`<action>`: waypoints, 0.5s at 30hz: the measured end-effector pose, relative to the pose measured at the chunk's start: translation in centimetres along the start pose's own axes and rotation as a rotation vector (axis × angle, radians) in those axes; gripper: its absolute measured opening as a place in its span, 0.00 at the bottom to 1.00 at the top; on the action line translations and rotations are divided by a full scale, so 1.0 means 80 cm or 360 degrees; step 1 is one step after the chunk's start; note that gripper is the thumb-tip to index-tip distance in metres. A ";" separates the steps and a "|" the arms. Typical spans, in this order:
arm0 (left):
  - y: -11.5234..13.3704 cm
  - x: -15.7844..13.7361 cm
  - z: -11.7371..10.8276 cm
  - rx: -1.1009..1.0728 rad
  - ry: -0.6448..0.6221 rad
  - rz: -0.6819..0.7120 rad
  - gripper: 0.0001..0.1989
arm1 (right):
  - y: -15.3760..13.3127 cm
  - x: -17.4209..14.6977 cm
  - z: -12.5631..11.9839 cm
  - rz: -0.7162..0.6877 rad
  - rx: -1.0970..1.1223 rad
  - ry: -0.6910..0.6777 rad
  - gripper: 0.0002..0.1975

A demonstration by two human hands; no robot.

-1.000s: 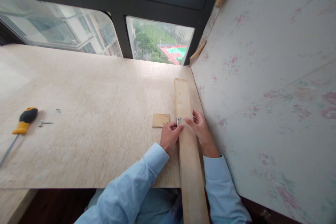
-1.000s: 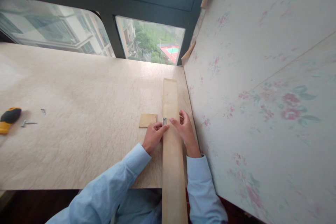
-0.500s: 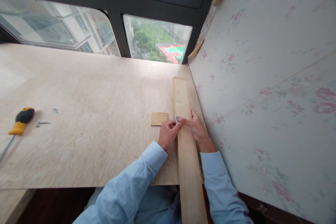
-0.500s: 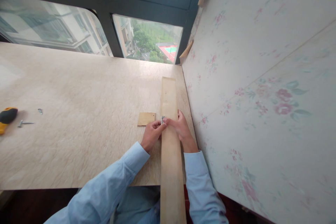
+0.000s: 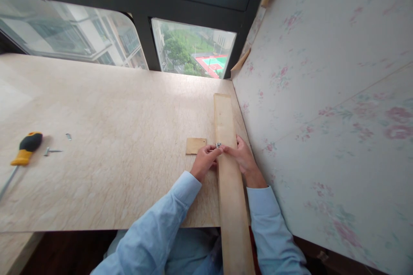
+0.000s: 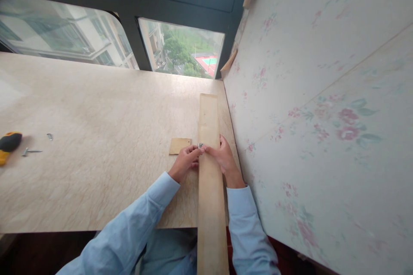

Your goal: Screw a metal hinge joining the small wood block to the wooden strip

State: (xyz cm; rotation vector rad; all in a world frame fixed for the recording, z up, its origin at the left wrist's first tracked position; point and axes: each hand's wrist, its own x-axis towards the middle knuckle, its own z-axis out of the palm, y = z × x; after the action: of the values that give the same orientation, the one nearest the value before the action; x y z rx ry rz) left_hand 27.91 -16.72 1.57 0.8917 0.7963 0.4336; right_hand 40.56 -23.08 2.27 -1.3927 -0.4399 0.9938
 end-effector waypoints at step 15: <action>-0.008 0.003 -0.006 -0.0058 0.0012 0.0128 0.26 | -0.001 -0.003 0.000 -0.0029 0.0025 -0.0089 0.35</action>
State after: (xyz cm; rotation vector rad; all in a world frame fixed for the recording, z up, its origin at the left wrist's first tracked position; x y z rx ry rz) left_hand 27.70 -16.66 0.79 0.8907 0.7588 0.5210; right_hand 40.46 -23.25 2.43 -1.3471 -0.4842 1.0213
